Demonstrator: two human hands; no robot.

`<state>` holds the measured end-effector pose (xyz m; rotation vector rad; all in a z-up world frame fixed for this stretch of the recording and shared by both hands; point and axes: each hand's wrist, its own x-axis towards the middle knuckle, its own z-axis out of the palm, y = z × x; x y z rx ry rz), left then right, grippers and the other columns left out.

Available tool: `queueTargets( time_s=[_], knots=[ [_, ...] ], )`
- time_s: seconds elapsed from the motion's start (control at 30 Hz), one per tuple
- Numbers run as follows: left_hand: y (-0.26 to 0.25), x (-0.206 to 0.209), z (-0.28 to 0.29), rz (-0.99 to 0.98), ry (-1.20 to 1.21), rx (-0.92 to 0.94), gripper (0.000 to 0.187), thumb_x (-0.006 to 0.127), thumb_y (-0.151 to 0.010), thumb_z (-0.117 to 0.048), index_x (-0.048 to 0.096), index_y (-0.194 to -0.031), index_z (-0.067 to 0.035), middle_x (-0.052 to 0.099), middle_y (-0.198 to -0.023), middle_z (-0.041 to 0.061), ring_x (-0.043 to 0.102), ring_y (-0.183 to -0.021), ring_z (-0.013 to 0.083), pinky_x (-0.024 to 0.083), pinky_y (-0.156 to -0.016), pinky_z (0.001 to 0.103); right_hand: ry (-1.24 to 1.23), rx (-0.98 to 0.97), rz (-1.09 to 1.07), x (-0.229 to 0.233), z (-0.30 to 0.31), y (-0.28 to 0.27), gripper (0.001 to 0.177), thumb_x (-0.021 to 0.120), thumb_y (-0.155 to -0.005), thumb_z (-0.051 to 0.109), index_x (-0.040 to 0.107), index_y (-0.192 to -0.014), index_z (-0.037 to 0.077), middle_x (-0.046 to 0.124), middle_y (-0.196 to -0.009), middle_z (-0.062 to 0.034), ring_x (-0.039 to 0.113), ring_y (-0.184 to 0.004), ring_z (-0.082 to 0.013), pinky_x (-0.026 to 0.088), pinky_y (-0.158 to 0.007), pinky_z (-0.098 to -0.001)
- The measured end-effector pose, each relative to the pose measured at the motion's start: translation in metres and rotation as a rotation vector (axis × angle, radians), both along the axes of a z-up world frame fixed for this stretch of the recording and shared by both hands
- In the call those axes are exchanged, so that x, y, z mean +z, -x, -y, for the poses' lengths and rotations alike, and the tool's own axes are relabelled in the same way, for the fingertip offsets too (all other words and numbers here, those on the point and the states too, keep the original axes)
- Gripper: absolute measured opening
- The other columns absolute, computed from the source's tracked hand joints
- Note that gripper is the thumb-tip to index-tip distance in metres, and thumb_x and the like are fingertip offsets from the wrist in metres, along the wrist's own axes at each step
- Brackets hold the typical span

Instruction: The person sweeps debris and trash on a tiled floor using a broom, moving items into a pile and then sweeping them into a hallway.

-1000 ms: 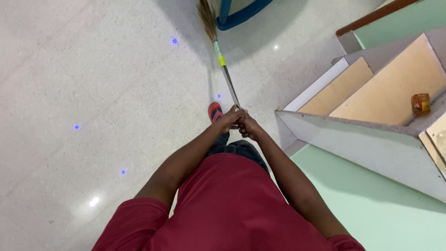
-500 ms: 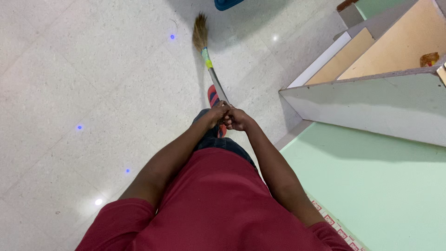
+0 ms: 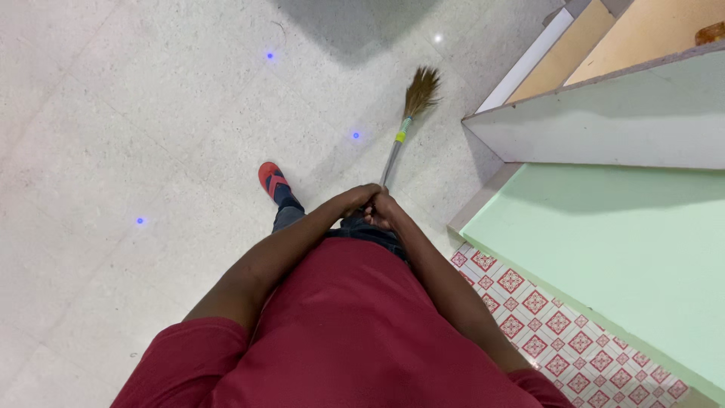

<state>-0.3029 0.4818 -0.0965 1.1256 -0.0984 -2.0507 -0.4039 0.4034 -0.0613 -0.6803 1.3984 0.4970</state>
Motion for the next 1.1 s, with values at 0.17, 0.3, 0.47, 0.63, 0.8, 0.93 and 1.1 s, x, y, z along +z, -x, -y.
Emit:
queueTargets(
  time_s=[0.17,0.3,0.47,0.63,0.8,0.93,1.1],
  knots=[
    [-0.068,-0.013,-0.061,0.043,-0.032,0.083,0.038,0.039,-0.1,-0.041,0.064,-0.102,-0.012,0.05,-0.066,-0.001,0.049,-0.056,0.0119,0.052,-0.06,0.034,-0.025,0.122,0.066,-0.016,-0.039,-0.07,0.028,0.031,-0.108,0.021,0.043,-0.085,0.01,0.045,-0.064,-0.0007,0.039,-0.051,-0.0099,0.031,-0.039,-0.0259],
    [-0.132,-0.025,-0.117,0.029,-0.054,0.242,0.041,0.048,-0.1,-0.048,0.065,-0.105,-0.011,0.055,-0.073,-0.001,0.055,-0.067,0.0121,0.055,-0.075,0.036,-0.093,0.159,0.055,-0.029,-0.076,-0.144,0.023,0.032,-0.104,0.007,0.052,-0.097,0.016,0.047,-0.068,0.0021,0.038,-0.056,-0.0058,0.028,-0.044,-0.0213],
    [-0.205,-0.029,-0.153,0.098,0.015,0.312,0.044,0.053,-0.095,-0.051,0.053,-0.123,-0.017,0.063,-0.093,0.001,0.063,-0.084,0.0149,0.053,-0.081,0.038,-0.036,0.087,0.201,-0.047,-0.102,-0.199,0.028,0.038,-0.107,0.018,0.044,-0.08,0.014,0.042,-0.064,0.0018,0.035,-0.051,-0.0084,0.033,-0.044,-0.0251],
    [-0.224,-0.038,-0.168,0.062,0.143,0.24,0.058,0.058,-0.09,-0.047,0.047,-0.137,-0.013,0.063,-0.101,0.005,0.067,-0.091,0.0207,0.058,-0.082,0.04,0.013,-0.191,0.231,-0.032,-0.151,-0.198,0.027,0.04,-0.106,0.018,0.044,-0.08,0.014,0.043,-0.064,0.0033,0.035,-0.051,-0.0088,0.036,-0.047,-0.0261],
    [-0.193,-0.093,-0.199,0.039,0.121,0.184,0.054,0.06,-0.098,-0.046,0.039,-0.139,-0.019,0.045,-0.084,0.011,0.044,-0.068,0.02,0.045,-0.063,0.039,-0.095,-0.085,0.124,-0.038,-0.195,-0.204,0.022,0.032,-0.104,0.018,0.045,-0.087,0.014,0.043,-0.064,0.0044,0.037,-0.051,-0.0071,0.035,-0.045,-0.0255],
    [-0.197,-0.146,-0.237,-0.069,0.132,0.373,0.05,0.058,-0.103,-0.043,0.048,-0.132,-0.003,0.055,-0.096,0.002,0.055,-0.077,0.0118,0.053,-0.067,0.032,-0.182,0.013,0.145,-0.075,-0.21,-0.235,0.027,0.036,-0.107,0.023,0.044,-0.082,0.015,0.043,-0.063,0.0049,0.038,-0.05,-0.0047,0.03,-0.042,-0.0231],
    [-0.254,-0.131,-0.264,-0.001,-0.023,0.478,0.063,0.054,-0.098,-0.052,0.048,-0.15,-0.017,0.059,-0.122,0.003,0.06,-0.103,0.0147,0.049,-0.085,0.037,-0.207,0.074,0.179,-0.126,-0.18,-0.279,0.031,0.041,-0.1,0.01,0.041,-0.07,0.016,0.041,-0.059,0.0054,0.034,-0.044,-0.0046,0.03,-0.04,-0.0229]
  ],
)
